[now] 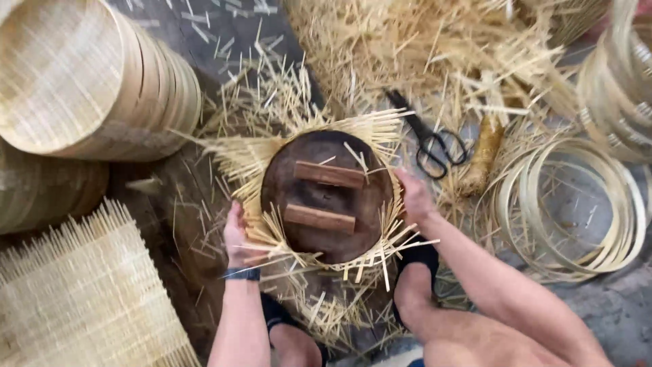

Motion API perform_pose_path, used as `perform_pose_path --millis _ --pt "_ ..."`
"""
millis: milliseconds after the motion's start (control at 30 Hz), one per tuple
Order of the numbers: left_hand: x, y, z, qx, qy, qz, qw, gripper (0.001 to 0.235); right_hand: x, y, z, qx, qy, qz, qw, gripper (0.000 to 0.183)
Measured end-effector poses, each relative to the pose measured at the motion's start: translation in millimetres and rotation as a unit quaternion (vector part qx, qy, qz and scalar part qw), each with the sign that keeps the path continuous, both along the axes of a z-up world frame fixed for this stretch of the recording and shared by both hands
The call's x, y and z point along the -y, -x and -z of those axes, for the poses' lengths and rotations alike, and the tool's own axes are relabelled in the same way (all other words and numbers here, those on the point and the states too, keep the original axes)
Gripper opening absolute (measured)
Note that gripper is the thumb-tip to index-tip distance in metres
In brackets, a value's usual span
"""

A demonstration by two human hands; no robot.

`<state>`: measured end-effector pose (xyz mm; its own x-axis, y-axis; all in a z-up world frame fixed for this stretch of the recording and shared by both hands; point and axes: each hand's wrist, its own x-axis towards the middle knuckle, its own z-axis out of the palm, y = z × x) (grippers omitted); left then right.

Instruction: The person sits on the floor of a bamboo craft workshop and trims protruding bamboo stick ends with shears over a round wooden form. They then weave and press a bamboo mat, fit a bent bamboo rim hoop around it, and hold up the finished round woven sieve lid.

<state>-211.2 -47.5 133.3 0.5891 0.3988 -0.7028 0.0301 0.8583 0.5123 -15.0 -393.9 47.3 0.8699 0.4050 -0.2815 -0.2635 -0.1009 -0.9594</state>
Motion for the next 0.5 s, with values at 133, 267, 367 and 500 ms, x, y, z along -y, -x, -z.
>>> perform_pose_path --millis 133,267,367,500 --pt "17 -14 -30 -0.202 -0.206 0.000 0.957 0.052 -26 7 -107 -0.110 0.156 -0.037 0.981 0.055" --pt "105 -43 -67 -0.344 -0.634 0.141 0.678 0.074 -55 -6 -138 0.208 0.247 -0.053 0.945 0.043" --pt "157 -54 -20 -0.380 -0.635 0.189 0.646 0.107 -102 -19 -143 0.477 0.151 -0.263 0.825 0.063" --pt "184 -54 28 -0.416 -0.649 0.118 0.626 0.114 -139 -23 -110 0.448 0.178 -0.476 0.736 0.084"
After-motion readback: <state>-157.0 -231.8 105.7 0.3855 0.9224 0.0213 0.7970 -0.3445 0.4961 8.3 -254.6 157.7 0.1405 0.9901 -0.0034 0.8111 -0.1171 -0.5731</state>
